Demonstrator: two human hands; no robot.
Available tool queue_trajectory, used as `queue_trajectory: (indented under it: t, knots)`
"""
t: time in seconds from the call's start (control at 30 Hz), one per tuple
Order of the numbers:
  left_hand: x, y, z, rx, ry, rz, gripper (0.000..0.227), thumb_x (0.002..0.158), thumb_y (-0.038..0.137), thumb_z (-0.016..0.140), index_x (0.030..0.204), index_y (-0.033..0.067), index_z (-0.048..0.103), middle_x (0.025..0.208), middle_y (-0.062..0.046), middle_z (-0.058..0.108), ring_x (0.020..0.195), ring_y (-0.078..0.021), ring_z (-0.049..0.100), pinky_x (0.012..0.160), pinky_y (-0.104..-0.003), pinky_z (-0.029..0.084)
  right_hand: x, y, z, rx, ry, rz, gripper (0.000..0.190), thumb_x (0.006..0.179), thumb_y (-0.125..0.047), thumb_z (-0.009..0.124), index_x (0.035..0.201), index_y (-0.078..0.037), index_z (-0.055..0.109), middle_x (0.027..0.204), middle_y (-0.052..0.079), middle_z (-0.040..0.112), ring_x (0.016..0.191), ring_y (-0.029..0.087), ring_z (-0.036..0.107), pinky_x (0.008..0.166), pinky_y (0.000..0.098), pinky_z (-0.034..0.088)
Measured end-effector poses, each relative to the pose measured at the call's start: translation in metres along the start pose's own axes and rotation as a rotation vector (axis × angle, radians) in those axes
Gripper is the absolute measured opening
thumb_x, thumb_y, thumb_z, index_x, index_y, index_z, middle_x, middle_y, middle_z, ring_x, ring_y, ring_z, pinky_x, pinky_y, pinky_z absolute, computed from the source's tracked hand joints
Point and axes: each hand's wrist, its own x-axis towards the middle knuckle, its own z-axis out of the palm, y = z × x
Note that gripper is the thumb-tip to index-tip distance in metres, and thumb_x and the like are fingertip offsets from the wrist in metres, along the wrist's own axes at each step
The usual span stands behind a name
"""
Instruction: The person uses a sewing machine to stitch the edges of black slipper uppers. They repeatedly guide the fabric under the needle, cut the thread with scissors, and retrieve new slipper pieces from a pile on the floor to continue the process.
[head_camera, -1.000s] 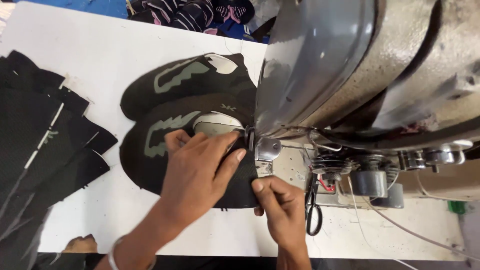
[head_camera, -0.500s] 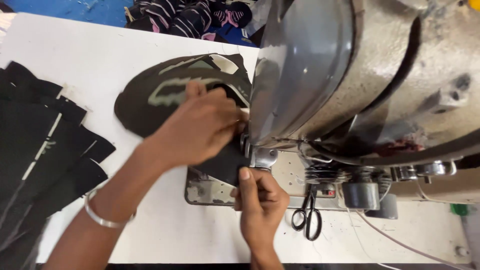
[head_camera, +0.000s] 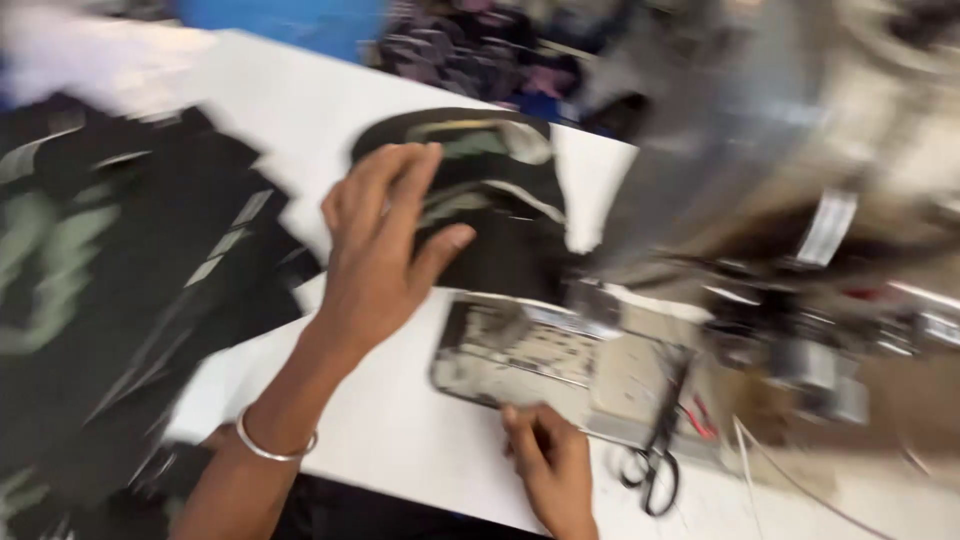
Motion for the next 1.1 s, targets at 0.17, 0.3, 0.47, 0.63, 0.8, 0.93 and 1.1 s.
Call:
queue_trajectory:
  t: [0.17, 0.3, 0.47, 0.63, 0.8, 0.93, 1.1]
  knots:
    - [-0.065, -0.128, -0.115, 0.665, 0.083, -0.295, 0.056, 0.104, 0.028, 0.076, 0.146, 0.0004, 0.052, 0.147, -0.018, 0.049, 0.139, -0.0395, 0.044, 0.110, -0.054, 0.033, -0.007, 0.102, -0.008, -0.209, -0.010, 0.126, 0.024, 0.091, -0.017, 0.074, 0.080, 0.004, 0.077, 0.062, 0.008, 0.072, 0.060, 0.012, 0.062, 0.060, 0.0267, 0.049]
    - [-0.110, -0.254, -0.179, 0.952, 0.010, -0.650, 0.080, 0.092, 0.060, 0.078, 0.126, -0.0099, 0.059, 0.135, -0.025, 0.052, 0.126, -0.0460, 0.045, 0.098, -0.064, 0.035, 0.001, 0.086, 0.005, -0.241, -0.048, -0.037, 0.017, 0.088, -0.016, 0.076, 0.086, 0.000, 0.079, 0.062, 0.007, 0.071, 0.061, 0.009, 0.061, 0.061, 0.0249, 0.049]
    - [-0.105, -0.252, -0.179, 0.987, -0.071, -0.724, 0.079, 0.086, 0.068, 0.076, 0.117, -0.0031, 0.069, 0.136, -0.017, 0.055, 0.127, -0.0400, 0.048, 0.102, -0.058, 0.040, 0.000, 0.073, 0.010, -0.465, -0.002, -0.049, 0.019, 0.086, -0.021, 0.077, 0.088, -0.002, 0.081, 0.065, 0.007, 0.071, 0.055, 0.011, 0.067, 0.062, 0.0251, 0.053]
    - [-0.093, -0.264, -0.171, 0.988, -0.045, -0.821, 0.104, 0.073, 0.084, 0.076, 0.114, -0.0114, 0.067, 0.122, -0.021, 0.055, 0.115, -0.0419, 0.050, 0.092, -0.063, 0.038, 0.000, 0.077, 0.007, -0.362, 0.002, -0.062, 0.020, 0.088, -0.021, 0.077, 0.088, -0.001, 0.079, 0.067, 0.009, 0.072, 0.061, 0.011, 0.068, 0.065, 0.0258, 0.053]
    - [-0.091, -0.260, -0.191, 0.896, 0.055, -0.948, 0.094, 0.067, 0.070, 0.085, 0.114, -0.0080, 0.063, 0.125, -0.026, 0.053, 0.121, -0.0499, 0.047, 0.095, -0.067, 0.037, 0.004, 0.081, 0.005, -0.369, -0.007, -0.038, 0.020, 0.088, -0.020, 0.076, 0.086, -0.001, 0.080, 0.067, 0.010, 0.072, 0.059, 0.014, 0.067, 0.064, 0.0276, 0.051]
    - [-0.077, -0.238, -0.209, 0.590, 0.317, -0.723, 0.051, 0.094, 0.036, 0.088, 0.119, 0.0021, 0.059, 0.115, -0.017, 0.067, 0.111, -0.0414, 0.063, 0.093, -0.051, 0.051, 0.003, 0.073, 0.007, -0.407, -0.011, -0.027, 0.020, 0.088, -0.021, 0.076, 0.086, -0.001, 0.080, 0.067, 0.010, 0.072, 0.061, 0.012, 0.071, 0.066, 0.0257, 0.054]
    - [-0.031, -0.089, -0.261, 0.354, 0.298, -0.084, 0.033, 0.106, 0.012, 0.079, 0.127, -0.0001, 0.056, 0.112, -0.016, 0.063, 0.101, -0.0328, 0.062, 0.093, -0.041, 0.051, -0.001, 0.071, 0.002, -0.324, -0.058, 0.005, 0.024, 0.090, -0.022, 0.074, 0.088, 0.001, 0.077, 0.065, 0.011, 0.073, 0.061, 0.013, 0.062, 0.061, 0.0286, 0.049]
